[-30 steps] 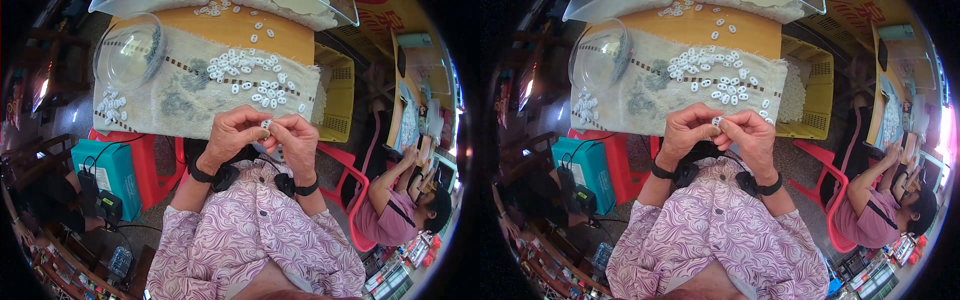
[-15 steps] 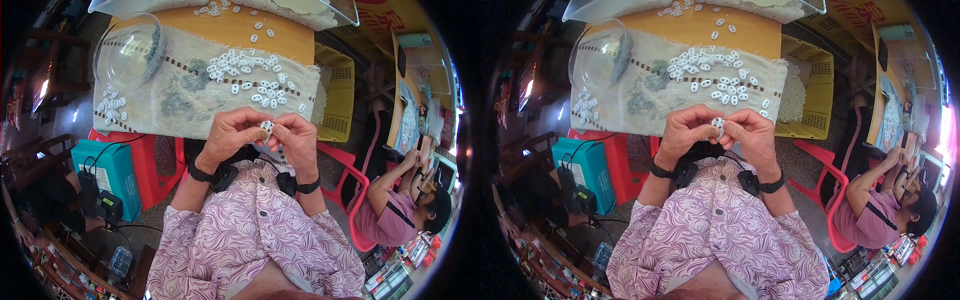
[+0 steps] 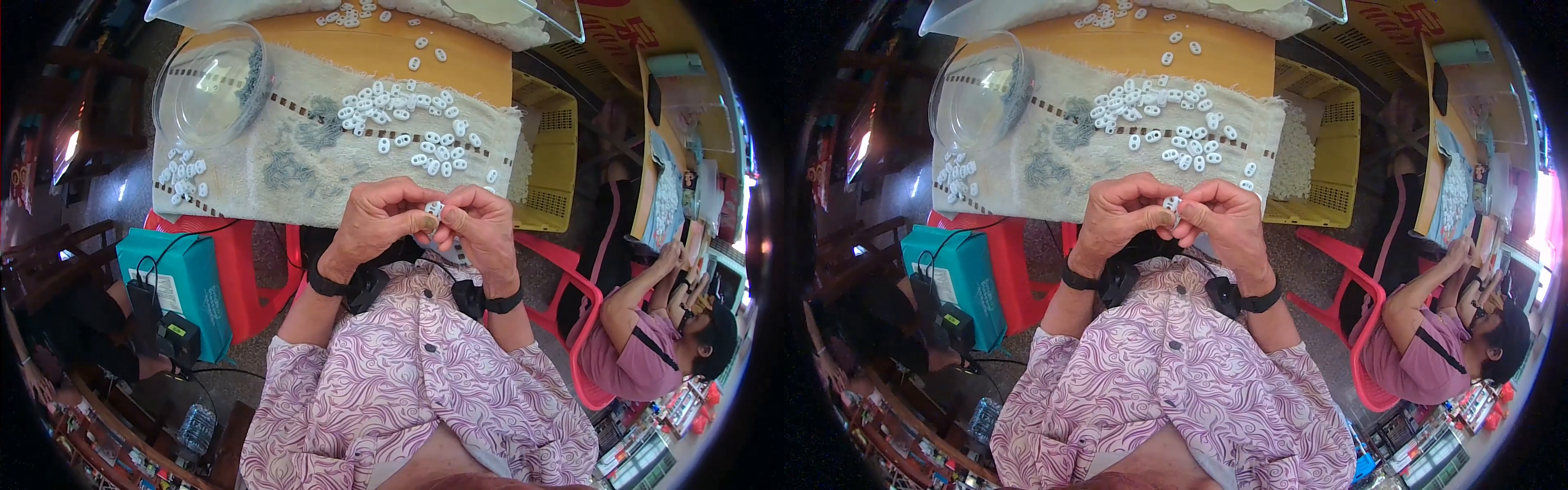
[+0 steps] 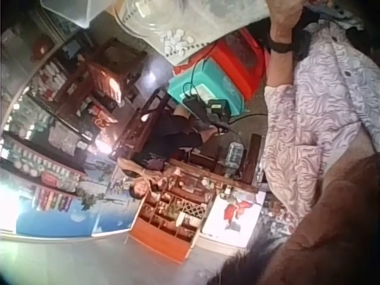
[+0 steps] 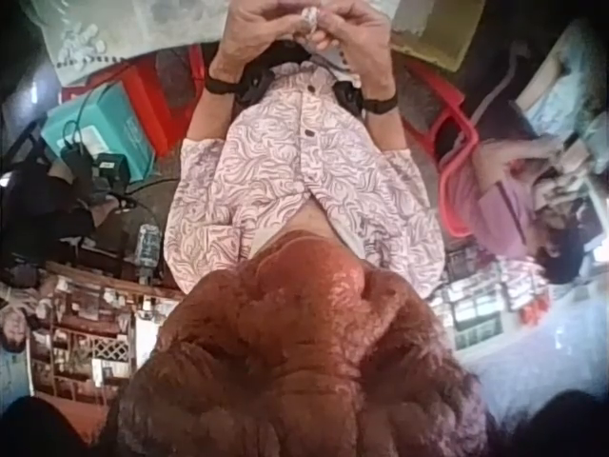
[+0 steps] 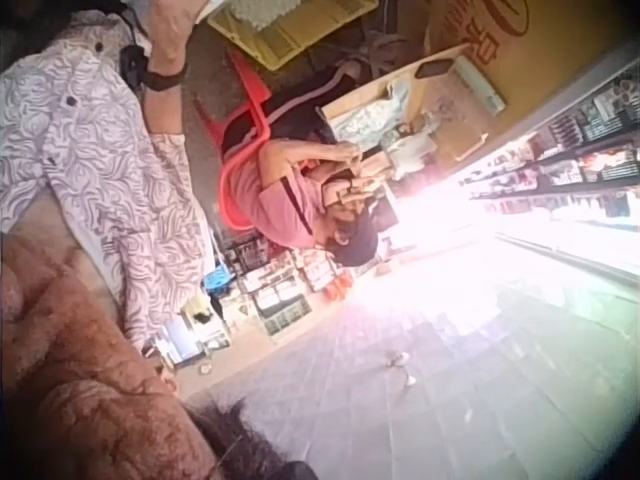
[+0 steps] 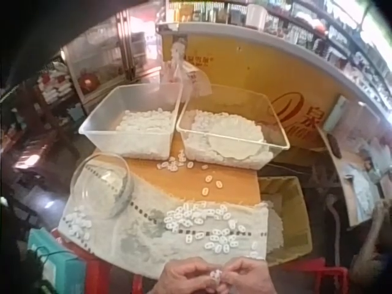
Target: The person picks up white plastic pieces by hand, fits them together, and places the assembled units onto a cloth before dropping them into a plastic container.
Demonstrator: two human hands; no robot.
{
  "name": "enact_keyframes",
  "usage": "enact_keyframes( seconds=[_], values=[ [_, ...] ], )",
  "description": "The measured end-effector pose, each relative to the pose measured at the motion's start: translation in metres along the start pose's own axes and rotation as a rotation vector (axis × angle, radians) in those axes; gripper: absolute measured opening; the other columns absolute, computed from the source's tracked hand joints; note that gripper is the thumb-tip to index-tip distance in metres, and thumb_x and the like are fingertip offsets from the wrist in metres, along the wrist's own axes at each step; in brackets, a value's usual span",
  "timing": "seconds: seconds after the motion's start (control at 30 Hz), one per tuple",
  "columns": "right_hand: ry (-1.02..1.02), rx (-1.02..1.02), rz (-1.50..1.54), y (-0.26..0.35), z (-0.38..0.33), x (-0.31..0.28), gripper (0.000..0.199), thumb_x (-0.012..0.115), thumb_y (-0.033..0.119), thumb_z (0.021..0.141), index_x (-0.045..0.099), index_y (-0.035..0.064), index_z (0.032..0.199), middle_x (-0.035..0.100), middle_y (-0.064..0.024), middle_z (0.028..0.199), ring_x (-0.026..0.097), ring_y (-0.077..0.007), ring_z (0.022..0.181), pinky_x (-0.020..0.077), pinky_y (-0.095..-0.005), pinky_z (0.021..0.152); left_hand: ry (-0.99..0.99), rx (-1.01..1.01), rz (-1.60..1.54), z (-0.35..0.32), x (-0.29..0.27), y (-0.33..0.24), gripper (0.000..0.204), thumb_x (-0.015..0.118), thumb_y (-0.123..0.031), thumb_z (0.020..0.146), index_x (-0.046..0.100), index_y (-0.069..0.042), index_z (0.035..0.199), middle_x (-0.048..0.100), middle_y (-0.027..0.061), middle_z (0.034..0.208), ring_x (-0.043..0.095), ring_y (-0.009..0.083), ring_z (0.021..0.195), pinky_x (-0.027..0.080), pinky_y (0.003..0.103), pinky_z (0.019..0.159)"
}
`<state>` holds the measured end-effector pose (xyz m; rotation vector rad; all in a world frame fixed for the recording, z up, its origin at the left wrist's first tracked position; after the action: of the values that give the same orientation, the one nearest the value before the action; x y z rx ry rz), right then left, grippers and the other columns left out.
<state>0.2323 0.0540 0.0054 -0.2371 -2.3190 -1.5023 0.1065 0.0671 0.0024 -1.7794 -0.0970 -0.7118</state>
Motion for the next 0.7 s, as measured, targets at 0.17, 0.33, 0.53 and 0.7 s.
enact_keyframes(
  seconds=[0.17,0.33,0.53,0.7],
  values=[
    [0.032,0.048,0.041,-0.007,0.002,-0.002,0.008,0.063,0.003,0.087,0.061,-0.0043,0.089,0.065,-0.0101,0.076,0.065,-0.0146,0.061,0.0553,-0.0237,0.050,0.018,-0.032,0.006,0.000,0.000,0.000,0.023,0.067,0.005,0.079,0.065,0.007,0.103,0.062,0.0064,0.083,0.065,0.0131,0.068,0.056,0.023,0.060],
    [0.034,0.104,0.069,-0.012,0.002,-0.004,0.008,0.064,0.004,0.087,0.061,-0.0033,0.088,0.064,-0.0098,0.074,0.065,-0.0135,0.059,0.0542,-0.0223,0.048,0.028,-0.049,0.011,-0.001,0.000,0.006,0.022,0.066,0.006,0.080,0.064,0.007,0.102,0.063,0.0064,0.083,0.065,0.0129,0.068,0.056,0.023,0.061],
    [0.038,0.118,0.041,-0.015,0.005,-0.010,0.009,0.065,0.006,0.087,0.061,-0.0028,0.086,0.065,-0.0099,0.073,0.064,-0.0123,0.058,0.0531,-0.0212,0.047,0.012,-0.039,0.054,0.000,0.001,0.012,0.019,0.065,0.002,0.083,0.065,0.005,0.101,0.067,0.0066,0.082,0.064,0.0094,0.068,0.054,0.021,0.060],
    [0.028,0.103,-0.005,-0.016,0.007,-0.012,0.010,0.065,0.006,0.087,0.061,-0.0030,0.087,0.065,-0.0103,0.074,0.065,-0.0129,0.059,0.0532,-0.0210,0.048,-0.016,-0.032,0.044,0.000,0.003,0.015,0.019,0.065,0.002,0.083,0.064,0.005,0.102,0.067,0.0068,0.084,0.063,0.0089,0.070,0.054,0.021,0.062]
  ],
)
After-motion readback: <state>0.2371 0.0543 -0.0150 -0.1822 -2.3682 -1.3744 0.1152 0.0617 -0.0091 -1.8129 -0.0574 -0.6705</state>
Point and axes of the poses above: each hand's wrist, its own z-axis towards the middle knuckle, its own x-axis out of the palm, y = z × x, the point moved 9 cm from there along z, towards the middle knuckle
